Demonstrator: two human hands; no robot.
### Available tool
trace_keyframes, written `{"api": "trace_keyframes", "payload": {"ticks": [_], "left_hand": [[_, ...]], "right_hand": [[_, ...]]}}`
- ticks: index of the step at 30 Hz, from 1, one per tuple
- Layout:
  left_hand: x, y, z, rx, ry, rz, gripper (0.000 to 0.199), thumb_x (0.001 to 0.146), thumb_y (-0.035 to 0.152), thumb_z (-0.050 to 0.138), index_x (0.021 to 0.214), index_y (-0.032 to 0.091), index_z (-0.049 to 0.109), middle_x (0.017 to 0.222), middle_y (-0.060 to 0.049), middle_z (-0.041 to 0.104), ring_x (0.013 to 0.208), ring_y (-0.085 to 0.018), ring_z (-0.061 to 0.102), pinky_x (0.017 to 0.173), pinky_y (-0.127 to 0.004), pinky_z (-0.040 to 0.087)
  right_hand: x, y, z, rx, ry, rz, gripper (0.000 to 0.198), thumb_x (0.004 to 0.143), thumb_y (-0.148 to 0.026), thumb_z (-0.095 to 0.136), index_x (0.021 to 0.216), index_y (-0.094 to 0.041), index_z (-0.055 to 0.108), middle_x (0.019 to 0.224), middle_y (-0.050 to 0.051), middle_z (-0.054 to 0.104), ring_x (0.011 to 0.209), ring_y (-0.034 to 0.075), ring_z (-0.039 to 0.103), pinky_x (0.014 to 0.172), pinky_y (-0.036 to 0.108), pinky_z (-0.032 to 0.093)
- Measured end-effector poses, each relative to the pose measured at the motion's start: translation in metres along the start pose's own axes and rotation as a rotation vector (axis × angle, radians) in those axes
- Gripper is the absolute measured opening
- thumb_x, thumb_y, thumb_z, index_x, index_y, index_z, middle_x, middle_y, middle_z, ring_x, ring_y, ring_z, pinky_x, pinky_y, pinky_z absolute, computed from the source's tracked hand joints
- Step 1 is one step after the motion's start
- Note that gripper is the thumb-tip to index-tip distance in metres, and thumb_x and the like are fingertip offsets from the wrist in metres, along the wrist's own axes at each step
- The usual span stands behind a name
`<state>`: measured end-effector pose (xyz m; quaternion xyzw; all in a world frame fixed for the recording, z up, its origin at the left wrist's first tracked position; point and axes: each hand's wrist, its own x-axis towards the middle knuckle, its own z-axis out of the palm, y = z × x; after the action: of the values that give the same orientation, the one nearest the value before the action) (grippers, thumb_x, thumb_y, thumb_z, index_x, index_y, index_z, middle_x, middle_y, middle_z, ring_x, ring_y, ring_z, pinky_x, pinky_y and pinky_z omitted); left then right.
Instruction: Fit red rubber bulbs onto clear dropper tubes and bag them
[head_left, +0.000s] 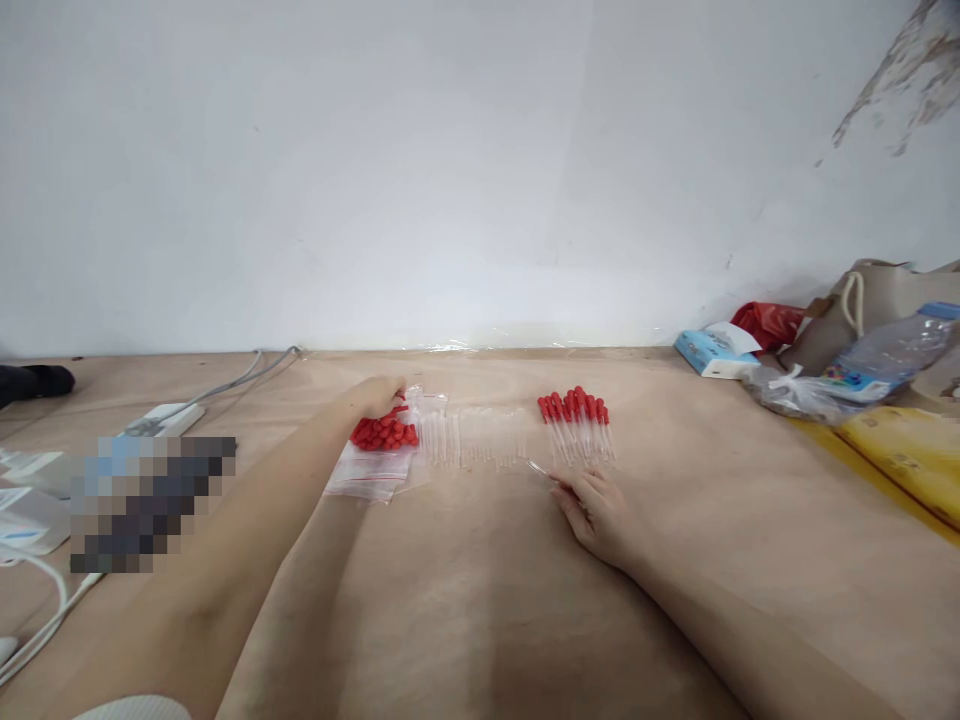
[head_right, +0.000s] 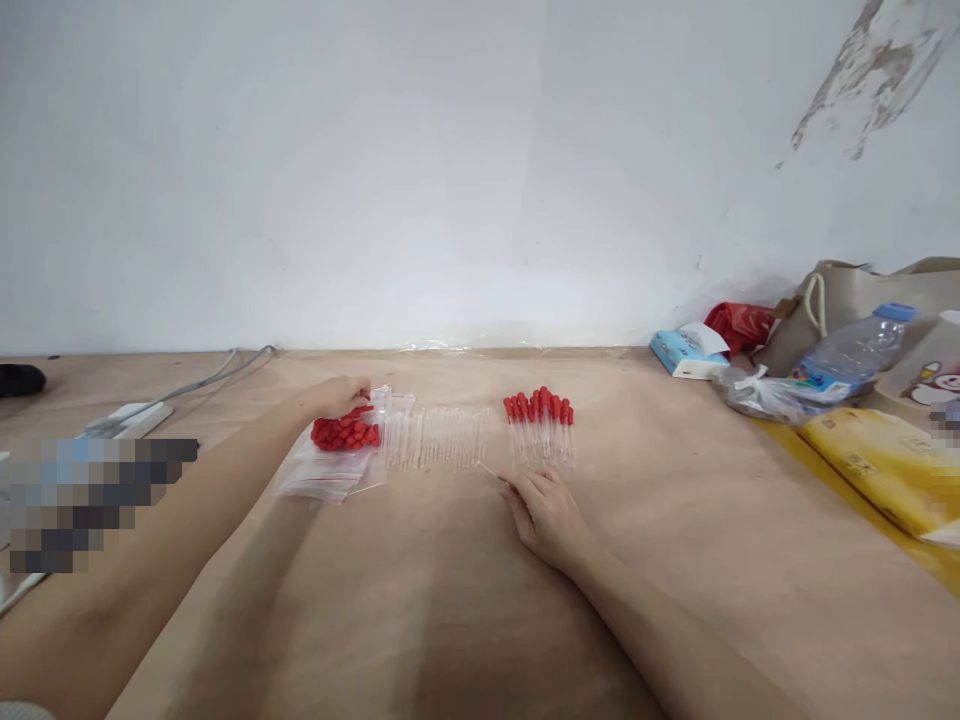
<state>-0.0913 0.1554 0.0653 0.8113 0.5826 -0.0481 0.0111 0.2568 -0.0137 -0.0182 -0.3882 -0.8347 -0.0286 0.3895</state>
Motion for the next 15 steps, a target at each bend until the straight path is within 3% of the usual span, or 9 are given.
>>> {"api": "trace_keyframes", "payload": {"ticks": [6,9,13,15], "left_hand": [[-0.006,-0.001,-0.012,-0.078,0.079,-0.028,0.013,0.072,0.022,0.047,0.080,0.016,0.056,0.076,-0.005,0.064,0.068,-0.019,0.057,0.059,-0.025,0.040],[-0.017,0.006,-0.021,-0.130,0.195,-0.039,0.015,0.078,0.023,0.043,0.085,0.016,0.055,0.079,-0.005,0.063,0.070,-0.018,0.057,0.062,-0.026,0.041],[-0.056,0.049,-0.010,-0.243,0.406,0.005,0.026,0.087,0.031,0.031,0.101,0.017,0.047,0.096,-0.006,0.059,0.086,-0.016,0.056,0.073,-0.025,0.042],[-0.083,0.082,0.008,-0.532,0.508,0.107,0.025,0.086,0.034,0.038,0.098,0.017,0.050,0.092,-0.005,0.061,0.083,-0.015,0.057,0.072,-0.025,0.044]], "right_hand": [[0.000,0.001,0.000,0.008,-0.011,0.028,0.019,0.086,-0.018,0.041,0.103,-0.018,0.051,0.081,0.005,0.064,0.072,0.016,0.058,0.065,0.030,0.042],[-0.001,0.001,0.000,0.024,-0.017,0.041,0.019,0.086,-0.018,0.041,0.102,-0.018,0.051,0.081,0.005,0.064,0.072,0.016,0.058,0.068,0.031,0.042],[-0.001,0.000,-0.002,0.057,-0.026,0.094,0.015,0.086,-0.021,0.041,0.096,-0.018,0.052,0.078,0.004,0.062,0.068,0.016,0.055,0.066,0.030,0.041],[0.001,-0.001,-0.003,0.080,-0.033,0.120,0.014,0.086,-0.022,0.041,0.092,-0.018,0.053,0.075,0.004,0.060,0.067,0.016,0.054,0.065,0.030,0.040]]}}
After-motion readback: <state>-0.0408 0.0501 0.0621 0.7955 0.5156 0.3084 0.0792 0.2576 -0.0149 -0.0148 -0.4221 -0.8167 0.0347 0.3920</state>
